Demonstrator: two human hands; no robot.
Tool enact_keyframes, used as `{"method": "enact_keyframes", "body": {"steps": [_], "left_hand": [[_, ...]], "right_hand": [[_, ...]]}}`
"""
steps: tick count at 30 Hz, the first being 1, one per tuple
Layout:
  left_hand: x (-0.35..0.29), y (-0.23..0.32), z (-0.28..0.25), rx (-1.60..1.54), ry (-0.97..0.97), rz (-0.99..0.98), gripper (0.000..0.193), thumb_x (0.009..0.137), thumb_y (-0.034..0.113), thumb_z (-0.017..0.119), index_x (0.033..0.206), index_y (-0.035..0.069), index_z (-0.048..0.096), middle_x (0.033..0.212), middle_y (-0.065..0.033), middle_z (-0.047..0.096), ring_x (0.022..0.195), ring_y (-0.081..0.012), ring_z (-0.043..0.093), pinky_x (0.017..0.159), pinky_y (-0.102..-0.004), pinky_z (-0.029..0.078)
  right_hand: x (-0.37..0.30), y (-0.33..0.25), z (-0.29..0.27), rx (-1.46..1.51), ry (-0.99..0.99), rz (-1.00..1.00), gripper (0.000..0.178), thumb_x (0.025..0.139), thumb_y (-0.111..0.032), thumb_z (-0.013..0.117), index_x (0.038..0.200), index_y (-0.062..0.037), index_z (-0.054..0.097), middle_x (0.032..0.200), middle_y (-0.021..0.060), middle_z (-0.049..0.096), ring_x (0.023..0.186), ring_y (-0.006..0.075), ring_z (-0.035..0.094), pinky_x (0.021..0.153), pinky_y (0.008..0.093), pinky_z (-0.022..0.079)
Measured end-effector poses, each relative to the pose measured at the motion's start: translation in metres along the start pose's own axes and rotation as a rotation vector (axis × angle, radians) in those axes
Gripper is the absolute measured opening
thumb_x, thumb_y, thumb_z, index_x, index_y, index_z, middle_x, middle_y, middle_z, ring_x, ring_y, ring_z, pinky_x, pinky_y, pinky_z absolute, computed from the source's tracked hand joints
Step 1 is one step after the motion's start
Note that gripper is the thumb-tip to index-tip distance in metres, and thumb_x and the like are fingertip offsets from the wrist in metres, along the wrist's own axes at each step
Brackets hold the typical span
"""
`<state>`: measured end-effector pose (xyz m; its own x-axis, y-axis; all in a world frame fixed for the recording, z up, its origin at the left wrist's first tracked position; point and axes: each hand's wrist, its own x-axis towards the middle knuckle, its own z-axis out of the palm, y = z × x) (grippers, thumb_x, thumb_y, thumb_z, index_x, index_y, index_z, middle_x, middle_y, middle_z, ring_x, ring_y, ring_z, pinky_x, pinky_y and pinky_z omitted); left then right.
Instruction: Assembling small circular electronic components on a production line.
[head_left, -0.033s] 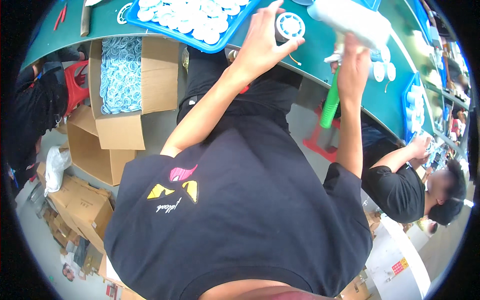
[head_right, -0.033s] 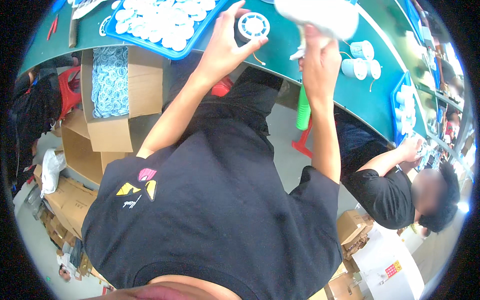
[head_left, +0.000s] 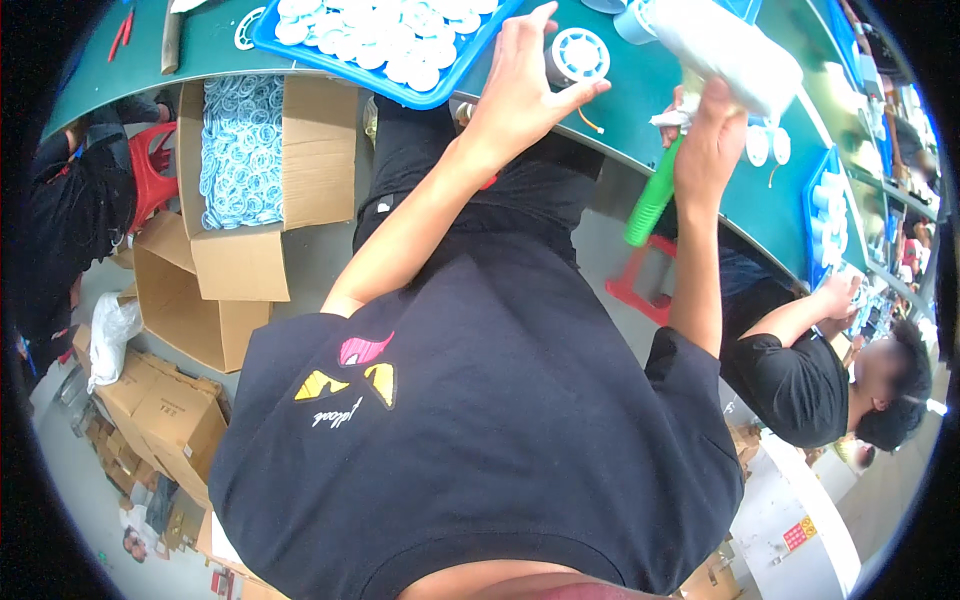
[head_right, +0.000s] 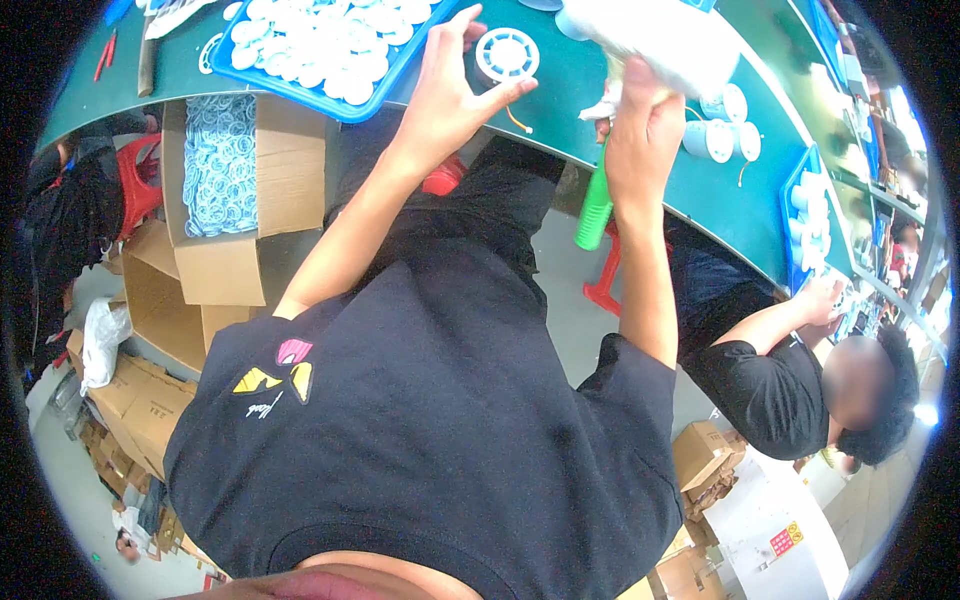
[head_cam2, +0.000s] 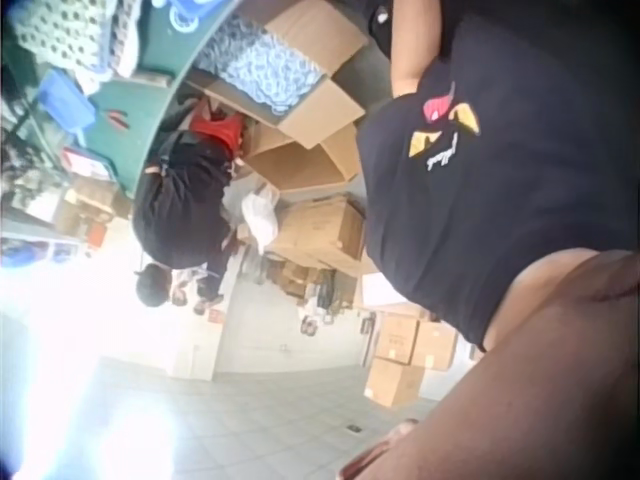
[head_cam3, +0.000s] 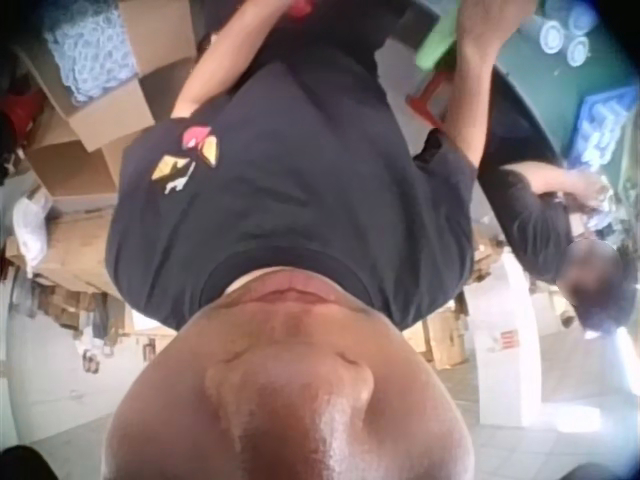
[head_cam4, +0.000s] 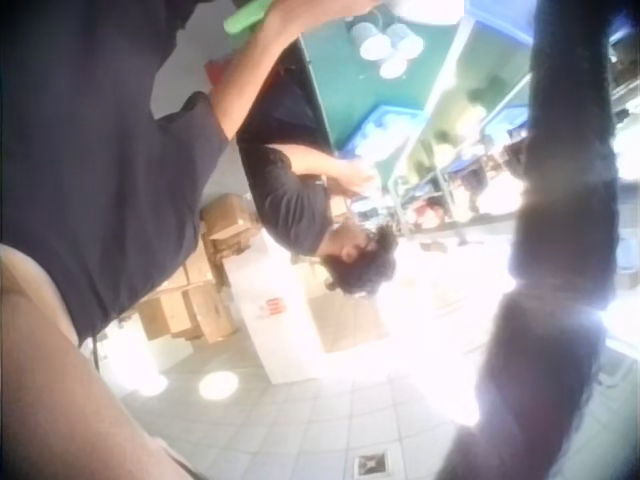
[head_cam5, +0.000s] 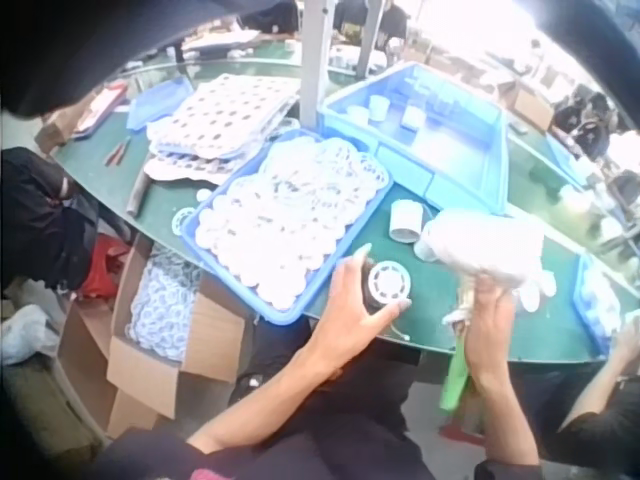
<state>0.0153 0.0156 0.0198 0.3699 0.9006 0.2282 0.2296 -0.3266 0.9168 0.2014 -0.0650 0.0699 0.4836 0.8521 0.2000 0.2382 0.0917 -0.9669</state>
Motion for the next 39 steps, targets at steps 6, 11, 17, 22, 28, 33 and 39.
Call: {"method": "enact_keyframes", "body": {"steps": [6, 11, 17, 22, 28, 33, 39], "left_hand": [[-0.001, -0.012, 0.002, -0.121, 0.002, 0.080, 0.086, 0.089, 0.023, 0.079, 0.155, -0.004, 0.031, 0.133, -0.0264, 0.055, 0.127, -0.0403, 0.053, 0.112, -0.0459, 0.040], [0.003, -0.003, -0.005, -0.096, -0.057, -0.010, 0.084, 0.089, 0.021, 0.078, 0.154, -0.004, 0.031, 0.132, -0.0255, 0.056, 0.127, -0.0390, 0.055, 0.111, -0.0447, 0.042], [0.005, -0.072, 0.025, 0.114, 0.144, 0.530, 0.083, 0.089, 0.016, 0.076, 0.155, -0.005, 0.031, 0.135, -0.0249, 0.057, 0.128, -0.0363, 0.056, 0.112, -0.0429, 0.042], [0.002, -0.041, 0.008, -0.204, -0.009, 0.285, 0.082, 0.090, 0.019, 0.077, 0.155, -0.003, 0.032, 0.141, -0.0240, 0.055, 0.134, -0.0350, 0.054, 0.117, -0.0435, 0.040], [0.000, -0.037, 0.002, -0.292, -0.105, 0.062, 0.083, 0.092, 0.017, 0.077, 0.158, 0.000, 0.030, 0.141, -0.0185, 0.057, 0.134, -0.0290, 0.055, 0.120, -0.0430, 0.039], [0.004, -0.034, -0.001, -0.341, -0.180, 0.048, 0.085, 0.093, 0.020, 0.078, 0.159, -0.001, 0.028, 0.143, -0.0195, 0.057, 0.134, -0.0299, 0.055, 0.118, -0.0433, 0.041], [-0.004, -0.019, 0.004, -0.455, -0.135, -0.002, 0.073, 0.102, 0.029, 0.068, 0.158, 0.000, 0.030, 0.149, -0.0235, 0.052, 0.142, -0.0320, 0.049, 0.121, -0.0430, 0.039]], "right_hand": [[0.009, -0.006, 0.000, -0.140, -0.096, 0.095, 0.047, 0.108, -0.045, 0.056, 0.095, -0.0007, 0.064, 0.063, 0.0037, 0.060, 0.048, 0.0098, 0.055, 0.045, 0.0272, 0.043], [-0.001, 0.003, 0.006, -0.382, -0.062, 0.211, 0.045, 0.109, -0.044, 0.056, 0.098, -0.0011, 0.064, 0.070, 0.0020, 0.060, 0.053, 0.0079, 0.055, 0.046, 0.0243, 0.042], [0.001, 0.017, -0.007, -0.684, -0.139, 0.003, 0.043, 0.107, -0.041, 0.061, 0.102, 0.0013, 0.064, 0.073, 0.0095, 0.066, 0.063, 0.0117, 0.064, 0.053, 0.0289, 0.048], [0.009, -0.001, 0.003, -0.209, -0.053, 0.001, 0.047, 0.105, -0.044, 0.063, 0.103, 0.0028, 0.064, 0.071, 0.0079, 0.065, 0.056, 0.0119, 0.061, 0.052, 0.0290, 0.047], [0.021, -0.018, 0.004, -0.351, -0.135, 0.089, 0.051, 0.107, -0.047, 0.057, 0.113, 0.0035, 0.064, 0.073, 0.0038, 0.063, 0.057, 0.0082, 0.057, 0.049, 0.0266, 0.045], [0.021, -0.008, 0.014, -0.425, -0.208, 0.207, 0.052, 0.104, -0.049, 0.062, 0.118, 0.0011, 0.066, 0.077, 0.0086, 0.068, 0.059, 0.0123, 0.061, 0.053, 0.0294, 0.048], [0.006, -0.031, 0.007, -0.477, -0.174, -0.107, 0.037, 0.102, -0.026, 0.068, 0.122, 0.0021, 0.054, 0.098, 0.0186, 0.072, 0.085, 0.0256, 0.071, 0.075, 0.0377, 0.054]]}}
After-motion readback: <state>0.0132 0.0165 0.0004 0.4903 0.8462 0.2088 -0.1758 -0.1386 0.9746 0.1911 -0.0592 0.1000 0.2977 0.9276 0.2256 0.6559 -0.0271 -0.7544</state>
